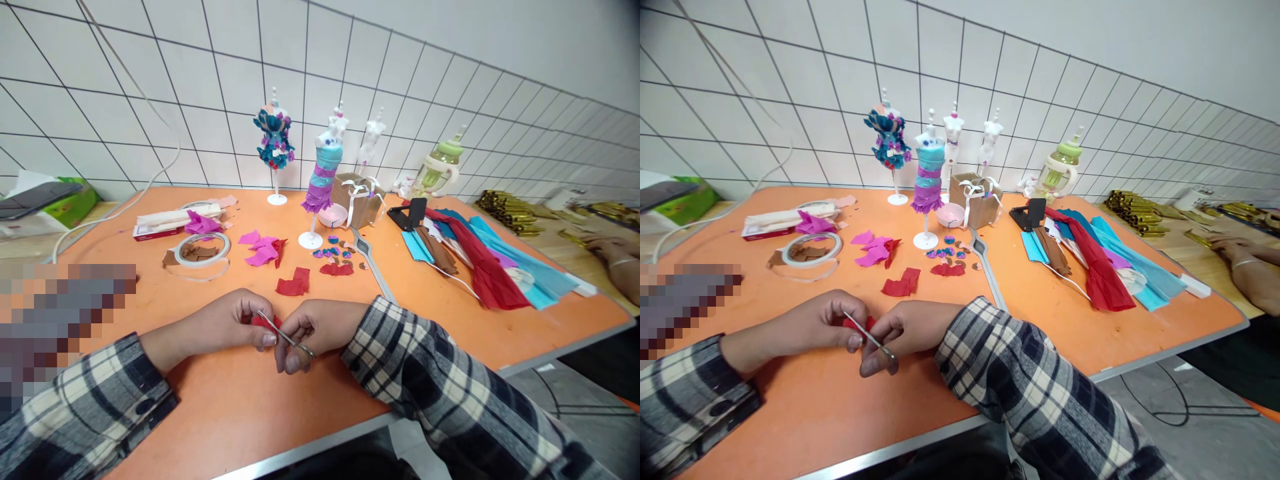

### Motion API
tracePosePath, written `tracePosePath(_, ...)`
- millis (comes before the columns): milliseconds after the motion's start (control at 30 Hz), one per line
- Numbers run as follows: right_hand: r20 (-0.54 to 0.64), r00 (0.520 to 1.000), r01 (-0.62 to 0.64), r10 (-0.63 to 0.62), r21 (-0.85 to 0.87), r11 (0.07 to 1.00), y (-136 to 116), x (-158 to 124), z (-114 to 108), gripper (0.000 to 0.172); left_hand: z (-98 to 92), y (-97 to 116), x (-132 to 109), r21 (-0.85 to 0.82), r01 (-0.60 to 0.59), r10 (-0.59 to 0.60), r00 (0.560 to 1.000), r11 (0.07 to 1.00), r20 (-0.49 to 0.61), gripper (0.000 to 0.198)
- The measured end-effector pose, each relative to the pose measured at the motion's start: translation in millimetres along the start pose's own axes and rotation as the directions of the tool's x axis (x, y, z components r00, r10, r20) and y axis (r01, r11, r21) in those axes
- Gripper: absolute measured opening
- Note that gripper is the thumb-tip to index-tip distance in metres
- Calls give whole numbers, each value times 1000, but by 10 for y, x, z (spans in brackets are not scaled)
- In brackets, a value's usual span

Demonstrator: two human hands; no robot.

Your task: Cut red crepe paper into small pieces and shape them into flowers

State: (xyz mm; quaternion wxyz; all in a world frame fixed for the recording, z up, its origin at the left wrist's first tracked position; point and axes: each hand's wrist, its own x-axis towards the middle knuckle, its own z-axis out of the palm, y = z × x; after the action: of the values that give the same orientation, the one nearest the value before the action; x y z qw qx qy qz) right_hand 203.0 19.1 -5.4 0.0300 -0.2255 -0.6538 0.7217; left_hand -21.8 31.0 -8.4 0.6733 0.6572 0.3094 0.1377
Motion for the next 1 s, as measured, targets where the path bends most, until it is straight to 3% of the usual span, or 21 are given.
tracePosePath(433,8,1000,19,-19,-2,1000,79,41,-22,44,-10,-41,-6,19,-15,15,1000,1000,0,26)
tracePosePath(1000,-30,999,9,-10,-6,1000,12,-17,-4,58,-1,-22,-7,53,-60,59,998,997,18,25)
